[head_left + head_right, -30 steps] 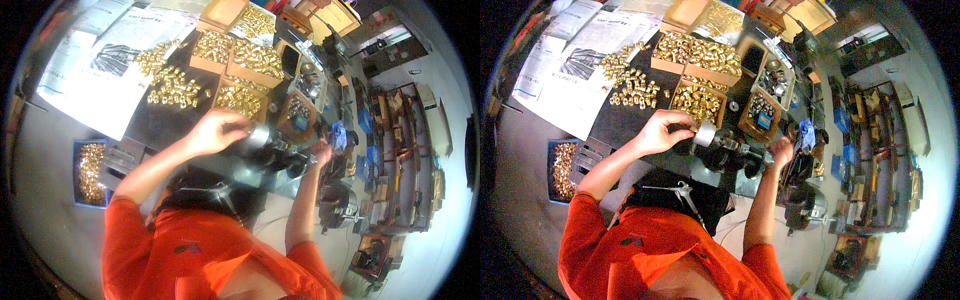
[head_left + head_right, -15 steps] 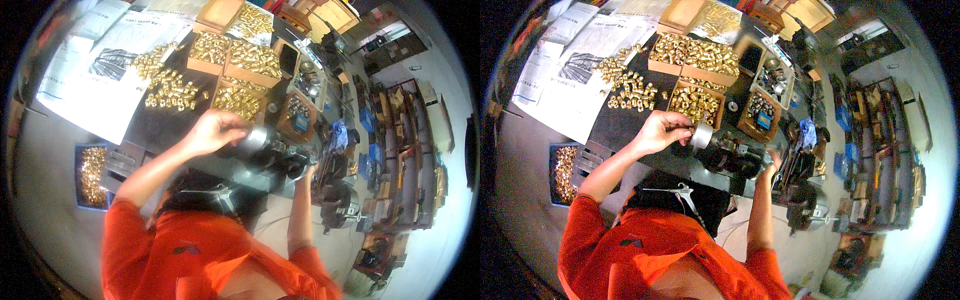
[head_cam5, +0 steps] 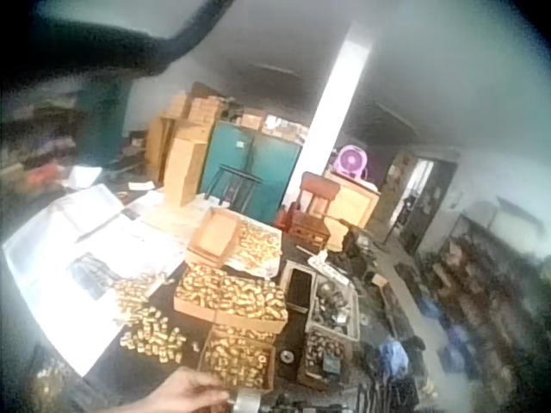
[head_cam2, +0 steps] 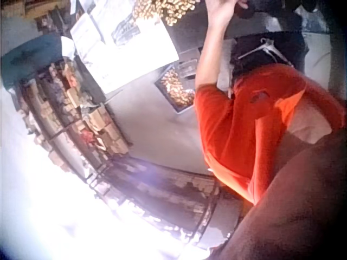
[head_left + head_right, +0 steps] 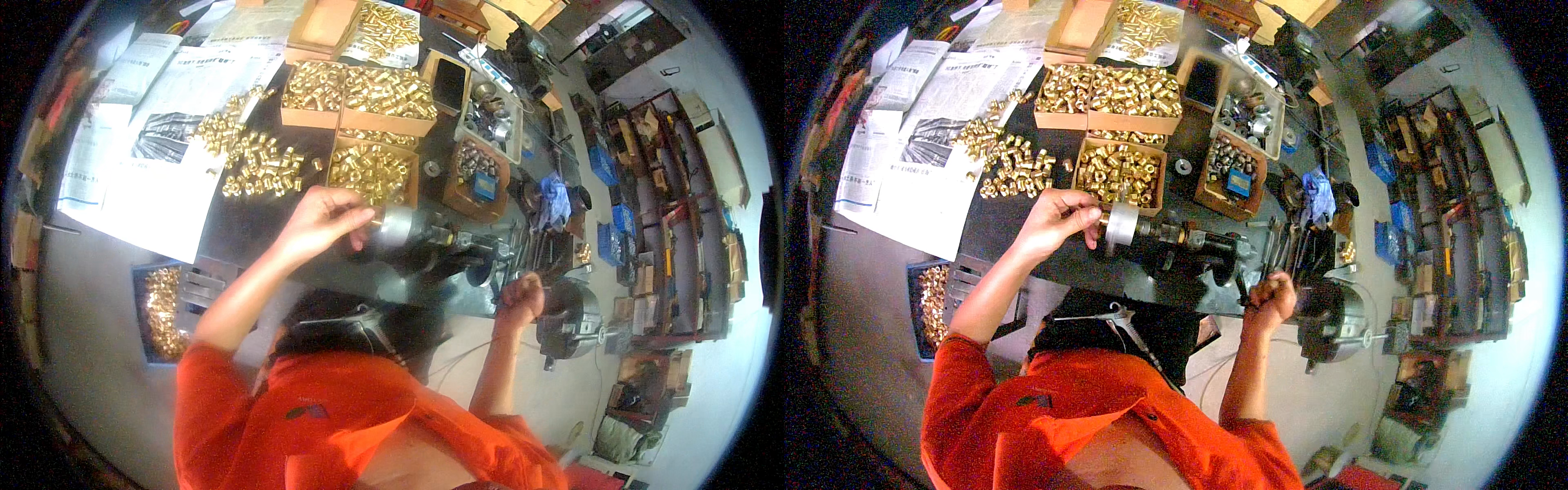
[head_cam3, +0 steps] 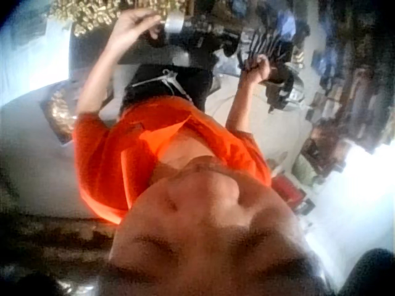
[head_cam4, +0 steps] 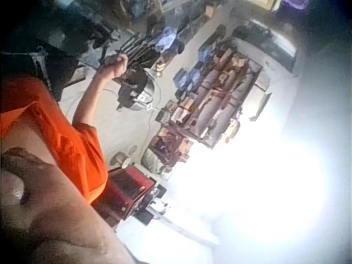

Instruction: The person operates a manual reloading press at a workbench, repeatedly inserting brass casings into the press and pulling the handle to cycle the mechanism. The person handles brass casings and uses the press to process them.

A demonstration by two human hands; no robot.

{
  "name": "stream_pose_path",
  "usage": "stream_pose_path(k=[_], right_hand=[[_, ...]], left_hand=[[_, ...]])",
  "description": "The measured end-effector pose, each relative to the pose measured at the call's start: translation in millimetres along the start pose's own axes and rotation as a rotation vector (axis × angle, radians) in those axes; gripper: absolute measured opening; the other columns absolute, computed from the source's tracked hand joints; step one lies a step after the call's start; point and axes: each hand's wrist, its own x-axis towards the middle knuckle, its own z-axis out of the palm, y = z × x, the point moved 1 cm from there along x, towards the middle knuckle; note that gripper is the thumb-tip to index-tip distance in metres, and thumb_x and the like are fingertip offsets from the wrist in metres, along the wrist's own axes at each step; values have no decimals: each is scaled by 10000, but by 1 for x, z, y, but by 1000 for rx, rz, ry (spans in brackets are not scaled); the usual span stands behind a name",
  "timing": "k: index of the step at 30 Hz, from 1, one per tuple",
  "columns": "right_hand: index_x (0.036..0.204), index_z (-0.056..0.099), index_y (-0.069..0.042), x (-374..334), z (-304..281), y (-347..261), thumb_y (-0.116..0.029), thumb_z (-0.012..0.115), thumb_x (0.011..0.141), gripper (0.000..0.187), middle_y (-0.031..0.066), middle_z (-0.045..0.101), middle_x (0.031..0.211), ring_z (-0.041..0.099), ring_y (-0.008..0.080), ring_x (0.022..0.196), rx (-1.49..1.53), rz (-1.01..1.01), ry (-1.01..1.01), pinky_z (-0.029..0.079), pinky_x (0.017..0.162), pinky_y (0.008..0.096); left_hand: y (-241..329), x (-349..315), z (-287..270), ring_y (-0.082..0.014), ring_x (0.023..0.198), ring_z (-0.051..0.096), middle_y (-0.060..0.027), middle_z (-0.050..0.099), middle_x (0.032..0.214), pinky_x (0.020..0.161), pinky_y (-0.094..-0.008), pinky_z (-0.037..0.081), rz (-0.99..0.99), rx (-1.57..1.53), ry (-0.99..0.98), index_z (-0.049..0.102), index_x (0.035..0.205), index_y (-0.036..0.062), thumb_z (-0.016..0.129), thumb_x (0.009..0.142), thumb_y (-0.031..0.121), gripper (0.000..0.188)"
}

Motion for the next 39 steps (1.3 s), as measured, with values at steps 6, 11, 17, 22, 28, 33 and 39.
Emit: stream_pose_path(k=[6,11,17,22,28,33,39], right_hand=[[665,569,-56,73,-25,79,-151,505,780,163,-5,498,618,513,111,583,-415,-227,170,384,434,263],[785,586,-5,94,48,17,-78,497,802,116,-12,446,553,404,77,420,-449,-450,-110,322,386,201],[691,496,-21,16,41,-28,-144,431,807,181,-24,329,544,285,51,410,-48,-311,-113,222,349,189],[695,512,-34,-1,-19,20,-172,449,823,198,-33,348,526,305,45,412,-104,-48,-61,224,353,199],[769,604,-9,61,-11,68,-168,456,771,218,32,579,759,504,120,682,-430,-90,153,389,612,261],[766,603,-18,69,-20,75,-179,449,779,223,37,568,773,492,123,695,-375,-63,174,387,609,263],[729,521,-60,28,-5,63,-180,455,806,157,-10,460,629,421,92,539,-86,10,111,347,488,234]], left_hand=[[7,1,5,-119,541,560,-60,578,644,516,-237,442,-17,-78,29,595,822,-33,593,812,155,189],[-4,19,-12,-134,557,565,-88,584,675,481,-243,473,-14,53,95,578,852,-58,589,805,137,201],[-19,53,-24,-114,578,580,-89,614,794,539,-237,477,35,196,135,565,981,-26,621,770,135,271],[-29,15,-85,-155,655,609,-107,626,777,578,-260,488,104,799,412,570,935,-14,608,752,52,198],[-50,-22,-93,-306,745,602,-147,614,761,669,-393,476,-183,1173,542,597,898,79,622,725,265,255],[-57,-14,-92,-333,697,596,-164,597,711,618,-420,478,-126,1320,594,546,822,66,597,722,236,204],[-46,-23,-86,-326,667,599,-156,595,729,588,-426,482,-69,1476,447,548,757,60,566,672,154,128]])
